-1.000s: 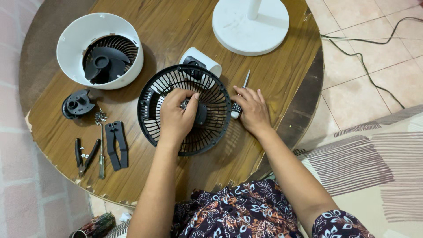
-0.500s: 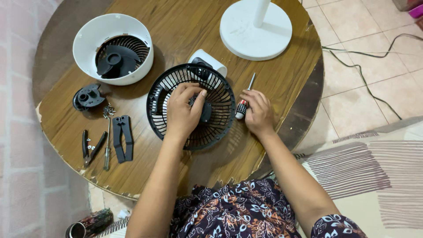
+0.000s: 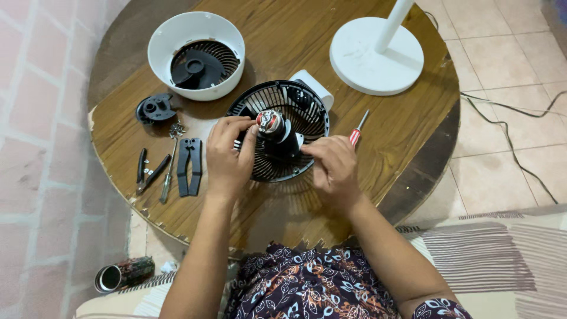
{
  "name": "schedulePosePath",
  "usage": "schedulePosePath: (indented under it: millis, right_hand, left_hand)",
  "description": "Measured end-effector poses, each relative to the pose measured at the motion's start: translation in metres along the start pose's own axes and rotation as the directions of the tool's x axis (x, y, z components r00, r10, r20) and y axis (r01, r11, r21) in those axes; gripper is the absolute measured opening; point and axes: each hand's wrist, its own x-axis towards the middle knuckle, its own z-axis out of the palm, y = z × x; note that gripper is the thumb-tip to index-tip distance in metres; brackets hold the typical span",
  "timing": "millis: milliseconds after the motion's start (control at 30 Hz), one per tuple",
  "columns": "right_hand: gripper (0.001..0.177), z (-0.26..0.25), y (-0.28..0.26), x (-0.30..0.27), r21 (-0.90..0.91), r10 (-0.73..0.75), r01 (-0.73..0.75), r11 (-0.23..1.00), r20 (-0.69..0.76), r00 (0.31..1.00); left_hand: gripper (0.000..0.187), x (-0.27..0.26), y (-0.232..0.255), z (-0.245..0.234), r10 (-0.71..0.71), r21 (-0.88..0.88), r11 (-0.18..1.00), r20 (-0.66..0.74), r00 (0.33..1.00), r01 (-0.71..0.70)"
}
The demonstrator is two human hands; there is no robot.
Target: The person uses a screwdriver to tighten screws on the motor housing of a disassembled table fan. They repeatedly adjust the motor and fan cage, then use pliers to handle small parts and wires on the table.
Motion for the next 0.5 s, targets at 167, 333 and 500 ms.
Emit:
schedulePosePath:
  millis: [167, 333, 500]
  right_hand:
    - [0.03, 0.028, -0.041, 0.03, 0.076, -0.192, 0.181, 0.981, 0.169, 0.967]
    - [0.021, 0.07, -0.073, 0.037, 0.214, -0.273, 0.221, 0.952, 0.254, 0.928]
    - [0.024, 0.118, -0.087, 0.02, 0.292, -0.26, 0.152, 0.944, 0.378, 0.889]
  left_hand:
    - [0.009, -0.023, -0.026, -0.042, -0.148, 0.046, 0.987, -0.095, 0.984, 0.153]
    - [0.013, -0.05, -0.059, -0.082, -0.3, 0.058, 0.948, -0.176, 0.938, 0.314]
    - [0.016, -0.075, -0.089, -0.112, -0.441, 0.034, 0.888, -0.217, 0.871, 0.459]
